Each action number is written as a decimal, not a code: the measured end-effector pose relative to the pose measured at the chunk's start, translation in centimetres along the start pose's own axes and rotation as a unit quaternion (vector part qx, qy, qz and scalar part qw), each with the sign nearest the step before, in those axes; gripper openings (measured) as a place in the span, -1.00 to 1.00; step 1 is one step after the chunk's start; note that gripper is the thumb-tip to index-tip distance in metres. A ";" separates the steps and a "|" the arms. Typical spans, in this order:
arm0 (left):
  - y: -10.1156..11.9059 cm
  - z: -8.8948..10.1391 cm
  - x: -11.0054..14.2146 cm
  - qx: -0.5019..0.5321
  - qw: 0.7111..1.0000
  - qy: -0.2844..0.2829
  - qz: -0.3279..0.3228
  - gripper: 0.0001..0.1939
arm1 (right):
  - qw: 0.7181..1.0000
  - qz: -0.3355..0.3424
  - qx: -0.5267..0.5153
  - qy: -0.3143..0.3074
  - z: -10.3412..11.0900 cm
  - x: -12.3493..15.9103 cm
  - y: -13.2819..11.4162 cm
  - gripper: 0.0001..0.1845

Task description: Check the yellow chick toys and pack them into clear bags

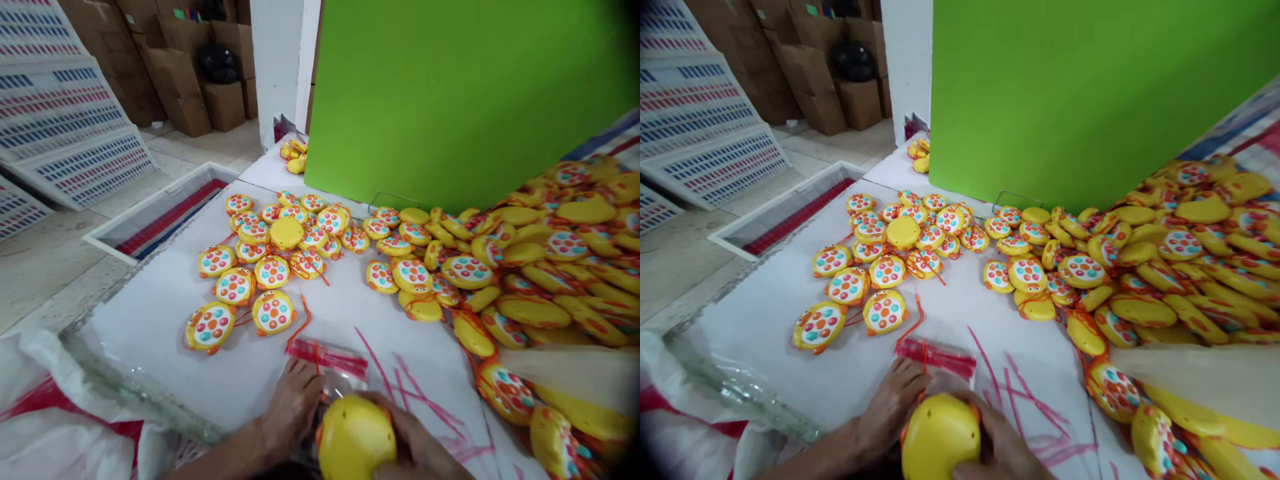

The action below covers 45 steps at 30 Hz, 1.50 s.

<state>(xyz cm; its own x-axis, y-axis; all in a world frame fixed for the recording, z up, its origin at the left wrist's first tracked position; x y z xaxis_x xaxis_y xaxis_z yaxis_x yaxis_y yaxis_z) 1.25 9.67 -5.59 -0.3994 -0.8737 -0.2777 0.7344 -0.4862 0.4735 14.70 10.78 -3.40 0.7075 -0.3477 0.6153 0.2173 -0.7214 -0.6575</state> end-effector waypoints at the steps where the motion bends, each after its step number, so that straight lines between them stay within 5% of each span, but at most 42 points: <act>1: 0.2 0.0 0.0 -0.001 1.000 0.008 -0.010 -0.85 | 0.999 0.019 -0.032 0.021 0.4 -0.3 -0.4 -0.32; 6: 1.6 0.6 0.5 -0.072 0.995 0.026 -0.061 -0.82 | 0.971 0.133 0.028 0.195 1.9 -2.5 -1.1 -0.46; 11: 2.6 1.7 1.6 -0.090 0.993 0.016 -0.073 -0.85 | 0.925 0.126 0.225 0.278 2.3 -2.8 0.5 -0.46; 14: 2.1 4.0 1.9 -0.059 0.996 0.041 -0.050 -0.86 | 0.900 0.124 0.285 0.305 3.0 -2.1 0.8 -0.46; 16: 1.0 6.1 1.9 -0.020 0.997 0.077 -0.003 -0.84 | 0.892 0.119 0.306 0.311 3.3 -1.8 0.9 -0.46; 19: -2.0 7.6 2.0 0.088 0.976 0.097 0.172 -0.83 | 0.887 0.113 0.316 0.318 3.4 -1.9 1.1 -0.48; 22: -3.4 5.9 1.6 0.221 0.932 0.052 0.283 -0.82 | 0.885 0.129 0.322 0.310 3.0 -2.2 0.8 -0.51; 26: -3.4 3.7 0.5 0.283 0.915 0.045 0.283 -0.79 | 0.866 0.143 0.385 0.285 2.4 -2.2 -0.2 -0.49; 31: -3.0 3.3 0.5 0.282 0.918 0.061 0.273 -0.81 | 0.796 0.151 0.511 0.287 1.9 -1.6 -1.2 -0.51; 34: -2.4 3.4 0.5 0.312 0.909 0.065 0.269 -0.80 | 0.758 0.157 0.594 0.217 0.0 -2.3 -1.1 -0.69; 37: -2.1 3.6 0.6 0.334 0.897 0.075 0.279 -0.78 | 0.725 0.167 0.651 0.153 -1.7 -3.1 -1.0 -0.66; 42: -2.6 2.9 1.4 0.460 0.821 0.098 0.324 -0.79 | 0.721 0.217 0.610 0.248 -1.8 -3.6 -2.7 -0.78; 45: -2.9 2.9 1.2 0.424 0.851 0.062 0.304 -0.75 | 0.729 0.238 0.578 0.277 -2.2 -4.0 -3.3 -0.79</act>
<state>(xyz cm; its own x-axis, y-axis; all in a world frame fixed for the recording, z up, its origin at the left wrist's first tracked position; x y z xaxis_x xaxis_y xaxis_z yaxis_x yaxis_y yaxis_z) -2.93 9.96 -4.88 0.0130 -0.9849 0.1727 0.1031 0.1731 0.9795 9.70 13.30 -2.73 0.5766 -0.8142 0.0684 0.6851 0.4361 -0.5834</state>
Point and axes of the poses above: each hand's wrist, its own x-axis away from the middle knuckle, its own z-axis out of the back of the hand, y = z × x, the point moved 7 cm from there along -x, towards the middle knuckle, and after that the axes turned 12 degrees about -z, right-handed, at the moved point
